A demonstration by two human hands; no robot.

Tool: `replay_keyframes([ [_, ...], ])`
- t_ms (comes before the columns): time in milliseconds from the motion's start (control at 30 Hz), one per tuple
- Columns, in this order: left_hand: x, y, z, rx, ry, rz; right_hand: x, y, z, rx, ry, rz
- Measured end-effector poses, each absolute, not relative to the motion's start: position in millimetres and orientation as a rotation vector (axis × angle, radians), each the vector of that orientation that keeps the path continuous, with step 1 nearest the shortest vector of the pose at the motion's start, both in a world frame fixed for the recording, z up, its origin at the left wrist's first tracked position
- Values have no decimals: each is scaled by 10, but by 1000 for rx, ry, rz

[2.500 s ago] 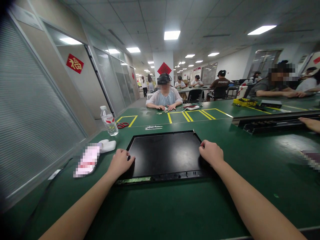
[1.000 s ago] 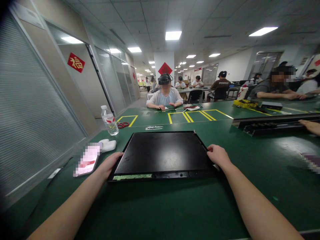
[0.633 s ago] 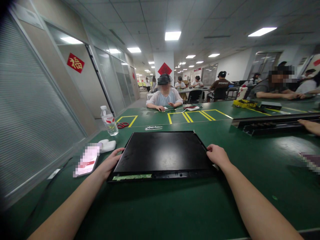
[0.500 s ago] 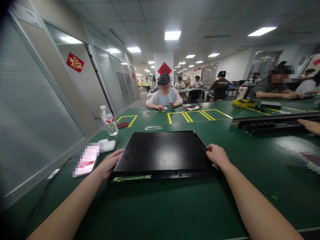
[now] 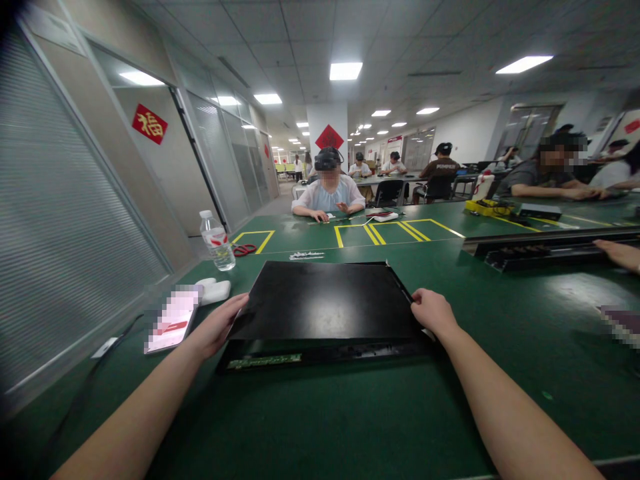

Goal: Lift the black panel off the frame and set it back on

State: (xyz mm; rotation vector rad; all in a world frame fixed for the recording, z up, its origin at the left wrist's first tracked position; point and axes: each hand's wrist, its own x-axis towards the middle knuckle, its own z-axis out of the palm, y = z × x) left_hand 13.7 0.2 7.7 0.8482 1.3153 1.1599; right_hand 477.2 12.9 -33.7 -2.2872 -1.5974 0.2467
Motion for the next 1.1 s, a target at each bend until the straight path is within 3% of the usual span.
replay_keyframes([
  [333, 159, -54, 97, 984, 1238, 1202, 4794, 163, -396, -2253, -1569, 222],
  [533, 207, -121, 156, 969, 1108, 1213, 4784, 162, -388, -2127, -1442, 381],
  [867, 178, -118, 164, 994, 1014, 1354, 4724, 137, -222, -1626, -929, 827],
  [1000, 138, -96, 187, 926, 970, 1406, 4717, -2, -73, -1145, -799, 1275],
  [1100, 154, -92, 205, 862, 958, 1436, 4744, -73, -15, -1045, -605, 1378],
])
